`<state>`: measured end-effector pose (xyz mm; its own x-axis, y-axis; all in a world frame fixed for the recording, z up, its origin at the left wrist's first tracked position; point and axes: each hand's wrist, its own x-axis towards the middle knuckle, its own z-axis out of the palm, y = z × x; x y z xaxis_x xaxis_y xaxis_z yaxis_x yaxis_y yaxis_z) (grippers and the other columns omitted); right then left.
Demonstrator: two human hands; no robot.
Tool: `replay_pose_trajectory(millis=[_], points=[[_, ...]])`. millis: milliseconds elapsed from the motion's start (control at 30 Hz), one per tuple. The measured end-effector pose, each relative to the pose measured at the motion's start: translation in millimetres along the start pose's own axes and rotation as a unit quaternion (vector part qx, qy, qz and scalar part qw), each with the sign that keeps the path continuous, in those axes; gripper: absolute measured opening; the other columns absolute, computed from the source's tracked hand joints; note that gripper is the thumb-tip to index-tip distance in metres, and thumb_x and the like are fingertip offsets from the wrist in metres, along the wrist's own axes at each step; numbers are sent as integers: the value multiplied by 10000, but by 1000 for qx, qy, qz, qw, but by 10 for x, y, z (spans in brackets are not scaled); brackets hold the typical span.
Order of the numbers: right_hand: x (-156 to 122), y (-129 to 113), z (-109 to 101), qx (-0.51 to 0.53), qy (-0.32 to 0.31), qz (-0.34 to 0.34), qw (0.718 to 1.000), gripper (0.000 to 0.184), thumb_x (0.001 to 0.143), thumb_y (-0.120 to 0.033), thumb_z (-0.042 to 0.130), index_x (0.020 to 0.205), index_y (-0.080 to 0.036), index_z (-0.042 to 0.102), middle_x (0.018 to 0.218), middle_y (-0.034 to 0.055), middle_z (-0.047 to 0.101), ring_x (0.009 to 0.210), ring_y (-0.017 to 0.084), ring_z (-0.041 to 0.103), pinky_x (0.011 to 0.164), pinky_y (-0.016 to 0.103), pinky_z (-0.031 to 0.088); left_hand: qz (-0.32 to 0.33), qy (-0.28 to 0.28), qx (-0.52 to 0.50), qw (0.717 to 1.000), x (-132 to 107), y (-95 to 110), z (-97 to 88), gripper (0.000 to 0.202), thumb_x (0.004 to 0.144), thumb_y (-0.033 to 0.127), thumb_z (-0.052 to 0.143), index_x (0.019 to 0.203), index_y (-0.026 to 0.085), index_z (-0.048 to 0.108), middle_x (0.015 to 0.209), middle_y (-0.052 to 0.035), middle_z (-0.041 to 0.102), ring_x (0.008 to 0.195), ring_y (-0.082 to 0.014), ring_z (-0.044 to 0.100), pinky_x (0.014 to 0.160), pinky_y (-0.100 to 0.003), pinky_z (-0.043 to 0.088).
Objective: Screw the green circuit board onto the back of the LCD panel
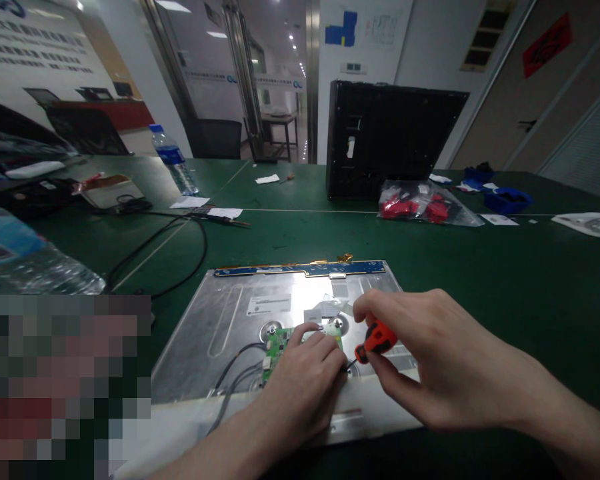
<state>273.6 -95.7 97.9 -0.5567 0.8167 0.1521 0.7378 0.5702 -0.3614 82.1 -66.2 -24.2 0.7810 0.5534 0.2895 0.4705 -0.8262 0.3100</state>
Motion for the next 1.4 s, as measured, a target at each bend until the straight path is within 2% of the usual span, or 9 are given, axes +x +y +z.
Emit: replay_pose_trajectory(millis=[167,433,600,867,1100,1300,1400], points=[[-7,19,20,-2,3,-7,1000,256,763,-176,567,1005,-201,492,811,-16,590,648,124,501,567,256,337,-4,-3,3,1000,5,2,-2,121,858,151,471,873,185,586,864,-47,626,856,-222,582,961,-470,359],[17,65,75,-63,41,-22,997,123,854,-254,542,958,-191,520,731,-10,613,607,126,543,538,246,321,3,15,-7,1000,-10,0,7,162,862,131,441,907,181,589,859,-53,638,838,-218,589,961,-470,353],[28,71,89,-78,53,-29,995,129,868,-277,551,955,-187,521,721,-11,629,603,129,573,526,242,323,3,22,-9,1000,-6,0,9,158,864,136,435,871,187,585,840,-50,638,819,-213,588,950,-460,363],[-10,99,-5,-73,114,-17,991,157,853,-296,590,957,-206,515,718,-36,647,595,116,583,525,235,360,-5,-18,-3,1000,5,8,-37,153,882,157,435,904,195,581,895,-50,630,870,-214,581,969,-456,347],[-33,96,-70,-68,129,-11,989,166,846,-291,612,959,-207,524,732,-43,653,594,103,583,530,229,392,-18,-22,4,1000,21,29,-76,116,866,176,472,882,188,587,885,-49,626,866,-217,575,977,-461,340],[-43,142,-134,-76,220,6,972,193,819,-304,657,906,-183,534,713,-29,620,559,97,549,494,214,404,-20,-6,0,1000,29,63,-139,54,834,218,549,852,188,591,875,-47,630,851,-225,566,964,-466,354],[-42,162,-219,-93,278,4,956,177,807,-297,666,868,-178,550,709,-18,596,560,102,531,487,218,408,-28,39,-9,999,55,38,-266,140,847,298,581,927,184,600,938,-60,638,897,-240,565,921,-452,384]])
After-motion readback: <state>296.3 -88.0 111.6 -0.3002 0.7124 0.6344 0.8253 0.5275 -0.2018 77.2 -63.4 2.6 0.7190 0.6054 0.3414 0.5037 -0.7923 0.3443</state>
